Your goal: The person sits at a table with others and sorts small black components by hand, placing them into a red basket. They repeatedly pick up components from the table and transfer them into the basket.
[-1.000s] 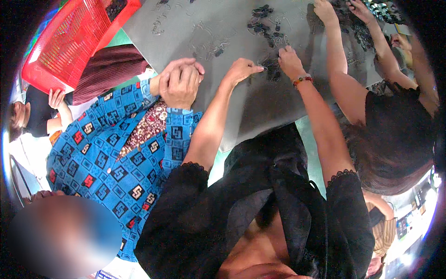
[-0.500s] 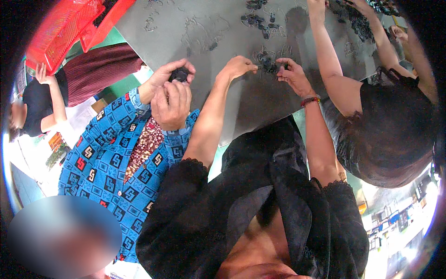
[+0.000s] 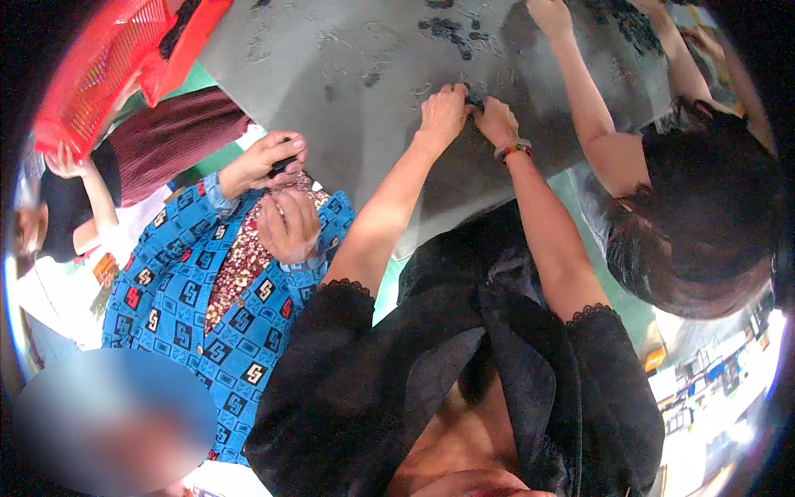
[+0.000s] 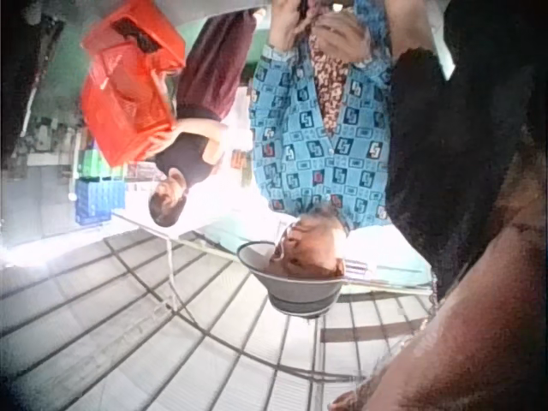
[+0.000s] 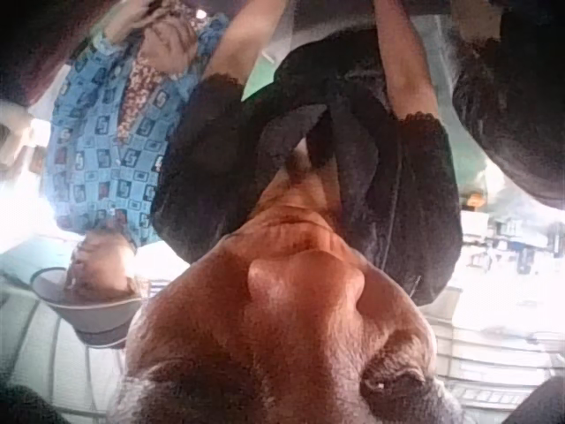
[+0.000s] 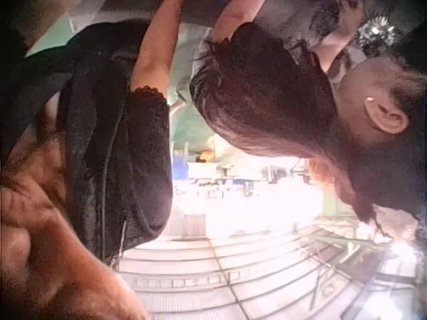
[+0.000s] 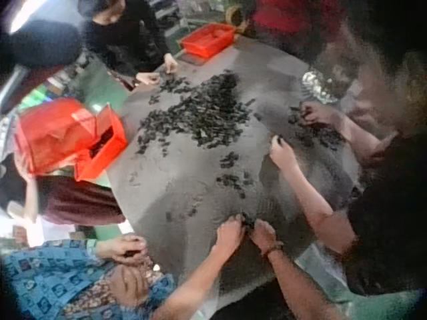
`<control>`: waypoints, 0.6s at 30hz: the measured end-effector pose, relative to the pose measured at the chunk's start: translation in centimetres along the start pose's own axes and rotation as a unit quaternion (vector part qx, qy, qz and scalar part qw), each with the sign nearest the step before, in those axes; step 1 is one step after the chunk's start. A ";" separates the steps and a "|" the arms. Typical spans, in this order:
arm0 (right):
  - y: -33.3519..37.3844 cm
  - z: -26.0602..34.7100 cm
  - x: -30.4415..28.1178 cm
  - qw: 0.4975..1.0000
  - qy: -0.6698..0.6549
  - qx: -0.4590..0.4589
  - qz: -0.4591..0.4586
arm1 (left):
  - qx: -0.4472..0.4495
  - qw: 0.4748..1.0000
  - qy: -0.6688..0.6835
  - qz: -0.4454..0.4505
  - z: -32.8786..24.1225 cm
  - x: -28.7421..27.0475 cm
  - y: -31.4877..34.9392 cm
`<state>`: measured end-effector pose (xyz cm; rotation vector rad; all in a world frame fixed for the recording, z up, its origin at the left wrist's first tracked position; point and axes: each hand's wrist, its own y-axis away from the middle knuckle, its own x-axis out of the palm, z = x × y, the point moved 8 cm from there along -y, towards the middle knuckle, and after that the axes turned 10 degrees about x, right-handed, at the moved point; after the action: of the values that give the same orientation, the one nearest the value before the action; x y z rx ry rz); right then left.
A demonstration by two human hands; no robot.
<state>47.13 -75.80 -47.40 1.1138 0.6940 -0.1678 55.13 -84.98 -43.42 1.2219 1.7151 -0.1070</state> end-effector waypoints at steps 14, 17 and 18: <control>9.1 -5.0 -5.0 0.664 -0.644 0.026 0.378 | -0.066 0.991 0.110 0.046 -2.7 1.5 -1.6; 7.2 -6.5 -3.9 0.736 -0.561 0.067 0.374 | -0.145 0.866 0.478 0.028 -0.1 1.5 0.7; 6.1 -6.5 -3.5 0.767 -0.522 0.073 0.366 | -0.199 0.769 0.605 0.060 -0.2 1.7 1.6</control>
<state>44.40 -68.09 -42.30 1.1549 -0.7828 -0.1398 56.24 -82.93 -43.93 1.0876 2.4944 1.3399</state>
